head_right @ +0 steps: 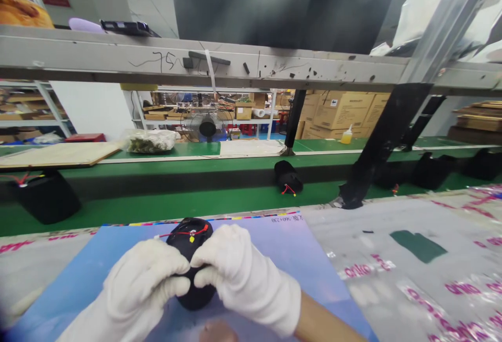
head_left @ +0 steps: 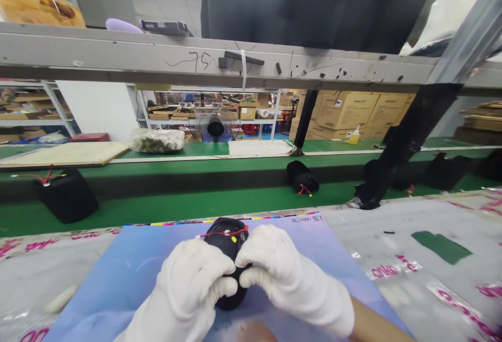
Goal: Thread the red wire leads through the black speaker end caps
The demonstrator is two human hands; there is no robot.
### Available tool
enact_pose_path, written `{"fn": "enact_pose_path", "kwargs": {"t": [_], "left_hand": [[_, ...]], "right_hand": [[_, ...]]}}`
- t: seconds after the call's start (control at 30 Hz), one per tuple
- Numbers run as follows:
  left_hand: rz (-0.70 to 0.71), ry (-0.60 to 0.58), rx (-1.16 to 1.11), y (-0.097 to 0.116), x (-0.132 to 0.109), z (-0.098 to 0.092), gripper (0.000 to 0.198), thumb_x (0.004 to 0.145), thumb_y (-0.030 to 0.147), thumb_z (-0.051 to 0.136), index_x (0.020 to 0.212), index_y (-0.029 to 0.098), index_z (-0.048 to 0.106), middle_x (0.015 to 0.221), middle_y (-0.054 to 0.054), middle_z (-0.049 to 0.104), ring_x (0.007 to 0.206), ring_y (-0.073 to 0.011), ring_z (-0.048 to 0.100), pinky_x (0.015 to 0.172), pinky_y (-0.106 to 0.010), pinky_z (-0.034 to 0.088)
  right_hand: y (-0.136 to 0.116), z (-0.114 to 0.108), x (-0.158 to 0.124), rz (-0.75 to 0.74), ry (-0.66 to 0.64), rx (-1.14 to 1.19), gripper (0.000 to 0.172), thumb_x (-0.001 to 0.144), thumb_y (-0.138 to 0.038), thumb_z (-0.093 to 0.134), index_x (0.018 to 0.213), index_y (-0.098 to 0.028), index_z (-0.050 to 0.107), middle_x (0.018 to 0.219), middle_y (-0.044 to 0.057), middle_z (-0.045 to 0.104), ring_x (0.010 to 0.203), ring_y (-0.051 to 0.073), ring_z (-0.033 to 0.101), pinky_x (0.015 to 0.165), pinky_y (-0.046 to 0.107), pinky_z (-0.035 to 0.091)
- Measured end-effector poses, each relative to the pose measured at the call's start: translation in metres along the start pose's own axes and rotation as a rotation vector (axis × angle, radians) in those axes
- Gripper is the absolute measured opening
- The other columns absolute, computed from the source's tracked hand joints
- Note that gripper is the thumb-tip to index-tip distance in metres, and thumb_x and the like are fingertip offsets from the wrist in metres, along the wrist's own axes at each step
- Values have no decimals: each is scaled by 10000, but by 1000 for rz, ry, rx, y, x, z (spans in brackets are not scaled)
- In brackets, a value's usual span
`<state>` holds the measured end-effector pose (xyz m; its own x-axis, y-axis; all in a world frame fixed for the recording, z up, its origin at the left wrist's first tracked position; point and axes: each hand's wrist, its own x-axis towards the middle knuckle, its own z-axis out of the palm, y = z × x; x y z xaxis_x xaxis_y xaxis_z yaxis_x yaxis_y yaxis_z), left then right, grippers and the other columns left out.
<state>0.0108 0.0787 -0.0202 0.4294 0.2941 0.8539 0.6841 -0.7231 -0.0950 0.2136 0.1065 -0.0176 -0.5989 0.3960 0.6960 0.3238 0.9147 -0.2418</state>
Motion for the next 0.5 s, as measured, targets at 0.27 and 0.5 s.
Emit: {"fn": "enact_pose_path", "kwargs": {"t": [0.27,0.5], "left_hand": [[-103,-189,-108,-2,8,-13,171,959,392,488,854,257,495,587,68,618,464,-134,590,426,-246,476],[-193,-156,-22,8,-4,-11,191,958,351,486,1102,229,518,688,29,630,558,-135,632,532,-244,509]], "right_hand": [[6,-4,9,70,-125,107,189,799,-241,768,814,-210,582,761,-26,645,729,148,573,680,270,447],[-12,-2,-4,225,-56,118,503,674,-54,809,1020,-227,487,883,-6,612,818,175,581,785,321,498]]}}
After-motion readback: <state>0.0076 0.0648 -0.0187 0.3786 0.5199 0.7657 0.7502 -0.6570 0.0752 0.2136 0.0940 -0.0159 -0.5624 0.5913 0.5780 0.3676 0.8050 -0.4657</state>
